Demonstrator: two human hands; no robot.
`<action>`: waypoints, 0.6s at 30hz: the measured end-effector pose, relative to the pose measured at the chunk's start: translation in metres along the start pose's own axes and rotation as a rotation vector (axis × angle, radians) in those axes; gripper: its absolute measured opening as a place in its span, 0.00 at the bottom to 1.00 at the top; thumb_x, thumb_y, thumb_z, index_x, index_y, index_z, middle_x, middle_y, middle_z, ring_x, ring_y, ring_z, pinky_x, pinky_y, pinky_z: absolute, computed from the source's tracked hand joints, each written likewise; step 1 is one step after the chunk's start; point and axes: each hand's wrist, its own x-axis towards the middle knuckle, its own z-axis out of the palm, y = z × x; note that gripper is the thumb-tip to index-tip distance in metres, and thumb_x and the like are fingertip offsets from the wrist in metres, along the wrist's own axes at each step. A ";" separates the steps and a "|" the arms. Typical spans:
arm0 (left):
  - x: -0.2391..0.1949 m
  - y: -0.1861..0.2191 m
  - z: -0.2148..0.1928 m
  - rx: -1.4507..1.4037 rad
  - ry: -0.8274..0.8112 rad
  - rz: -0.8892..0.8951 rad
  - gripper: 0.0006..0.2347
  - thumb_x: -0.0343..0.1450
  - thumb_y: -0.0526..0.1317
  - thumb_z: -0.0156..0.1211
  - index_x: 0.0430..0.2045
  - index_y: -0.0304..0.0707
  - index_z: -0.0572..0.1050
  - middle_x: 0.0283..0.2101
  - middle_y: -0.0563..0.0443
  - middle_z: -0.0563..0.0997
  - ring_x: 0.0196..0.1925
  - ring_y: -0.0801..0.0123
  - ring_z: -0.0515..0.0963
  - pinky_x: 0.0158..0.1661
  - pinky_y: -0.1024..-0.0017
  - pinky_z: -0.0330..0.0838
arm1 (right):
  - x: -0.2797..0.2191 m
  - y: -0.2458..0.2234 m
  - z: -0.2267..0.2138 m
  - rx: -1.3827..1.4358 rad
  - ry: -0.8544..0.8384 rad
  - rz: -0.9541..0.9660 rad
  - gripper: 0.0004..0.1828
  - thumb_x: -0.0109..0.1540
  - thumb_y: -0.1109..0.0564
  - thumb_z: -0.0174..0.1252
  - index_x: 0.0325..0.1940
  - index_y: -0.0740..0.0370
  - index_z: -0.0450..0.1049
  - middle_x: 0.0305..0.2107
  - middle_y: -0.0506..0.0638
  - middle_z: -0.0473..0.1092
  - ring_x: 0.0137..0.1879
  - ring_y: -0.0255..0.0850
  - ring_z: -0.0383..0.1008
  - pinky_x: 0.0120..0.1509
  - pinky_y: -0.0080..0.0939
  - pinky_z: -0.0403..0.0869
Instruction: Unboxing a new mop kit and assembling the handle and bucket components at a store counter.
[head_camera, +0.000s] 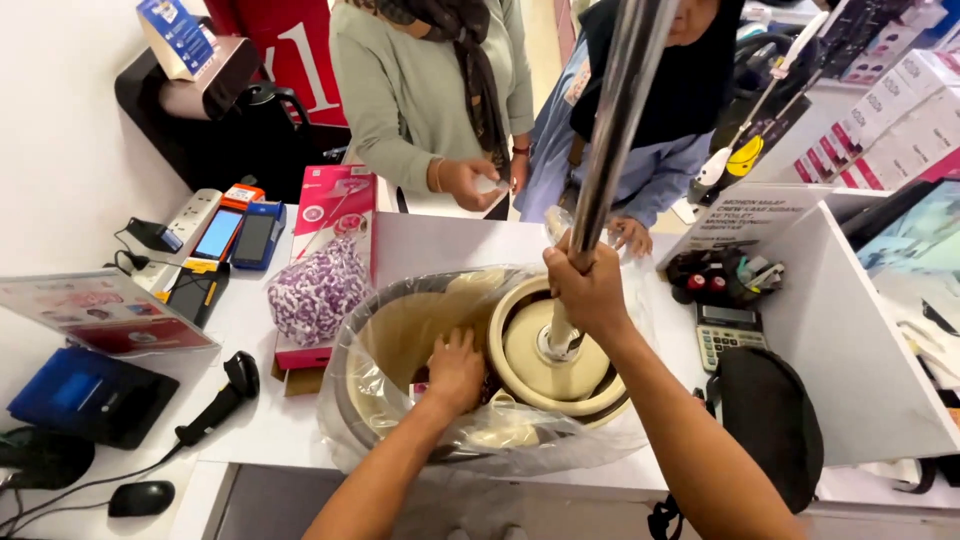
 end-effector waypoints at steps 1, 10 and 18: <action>0.005 -0.003 0.010 -0.039 -0.031 0.012 0.13 0.69 0.41 0.56 0.45 0.48 0.82 0.58 0.45 0.75 0.60 0.50 0.71 0.54 0.51 0.64 | 0.001 -0.001 0.001 0.009 -0.012 0.023 0.16 0.63 0.61 0.55 0.20 0.58 0.68 0.07 0.48 0.63 0.14 0.36 0.64 0.25 0.34 0.66; -0.028 0.000 -0.195 -0.737 0.075 0.111 0.35 0.64 0.41 0.63 0.67 0.30 0.60 0.67 0.24 0.64 0.69 0.30 0.64 0.64 0.42 0.61 | 0.002 -0.005 -0.004 0.029 0.069 0.064 0.17 0.63 0.60 0.56 0.18 0.57 0.68 0.07 0.47 0.64 0.15 0.36 0.63 0.28 0.35 0.64; 0.023 0.063 -0.140 -1.360 0.433 0.321 0.14 0.74 0.38 0.57 0.52 0.32 0.68 0.51 0.34 0.78 0.63 0.43 0.74 0.62 0.50 0.68 | 0.002 -0.007 -0.019 0.064 0.121 0.054 0.18 0.65 0.60 0.55 0.19 0.59 0.68 0.07 0.47 0.64 0.15 0.34 0.64 0.27 0.32 0.66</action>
